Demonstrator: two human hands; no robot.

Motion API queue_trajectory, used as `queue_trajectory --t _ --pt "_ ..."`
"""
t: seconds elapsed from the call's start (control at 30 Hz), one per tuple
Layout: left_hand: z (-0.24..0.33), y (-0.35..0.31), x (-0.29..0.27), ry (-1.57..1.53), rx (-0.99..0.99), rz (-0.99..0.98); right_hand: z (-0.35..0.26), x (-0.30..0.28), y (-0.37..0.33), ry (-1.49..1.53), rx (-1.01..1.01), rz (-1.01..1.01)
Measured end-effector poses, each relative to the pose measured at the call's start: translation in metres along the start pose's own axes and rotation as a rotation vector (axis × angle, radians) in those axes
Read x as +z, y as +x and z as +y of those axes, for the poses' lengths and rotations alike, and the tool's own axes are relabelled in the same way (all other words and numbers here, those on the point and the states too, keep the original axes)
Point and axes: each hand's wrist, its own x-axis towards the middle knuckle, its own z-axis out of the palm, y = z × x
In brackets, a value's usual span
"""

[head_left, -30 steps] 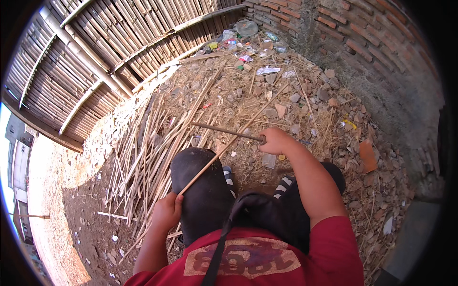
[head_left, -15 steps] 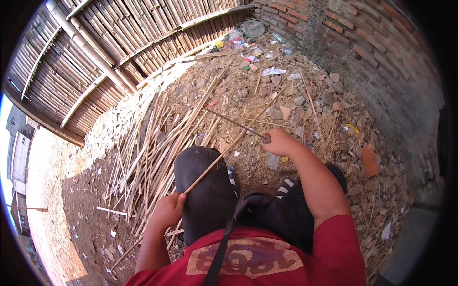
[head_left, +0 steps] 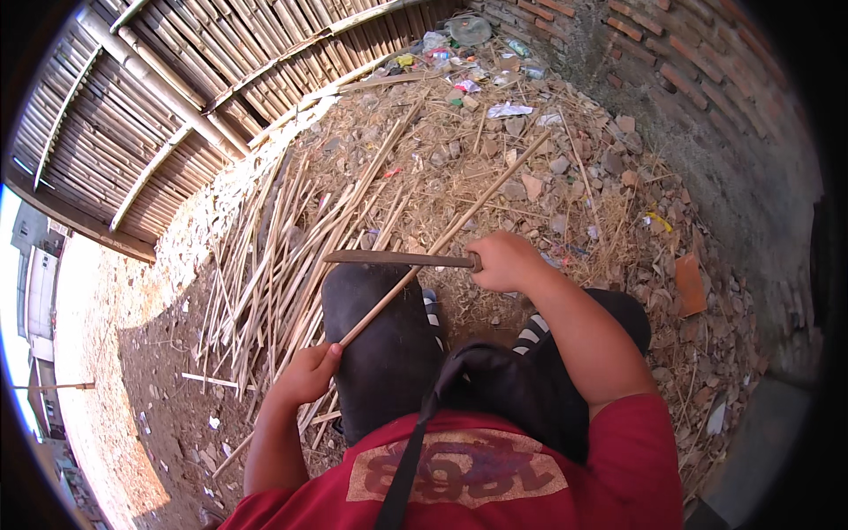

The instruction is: The person holds a bamboo strip and uses a large blade to shave or scrape its surface, working on several strips while sitting on the ground.

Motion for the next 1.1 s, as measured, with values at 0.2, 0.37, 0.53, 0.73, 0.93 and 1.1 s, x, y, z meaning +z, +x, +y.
queue_trajectory --t 0.2,0.37,0.53,0.73,0.93,1.1 --pt "-0.001 -0.002 0.01 -0.047 -0.004 0.044 0.047 0.015 0.015 0.119 0.074 0.109" --pt "0.003 -0.004 0.01 0.148 0.093 0.107 0.018 -0.008 0.005 -0.108 -0.003 -0.107" --pt "0.006 -0.005 0.009 0.034 0.035 0.097 0.065 0.0 0.011 0.165 0.142 0.119" --pt "0.002 -0.006 0.01 0.086 0.074 0.095 0.027 -0.014 -0.003 -0.034 0.038 0.042" --pt "0.006 -0.009 0.009 0.007 0.019 0.101 0.04 -0.015 0.007 0.151 0.228 0.137" --pt "0.004 -0.008 0.013 0.042 -0.003 0.095 0.045 -0.033 -0.005 0.096 0.196 0.195"
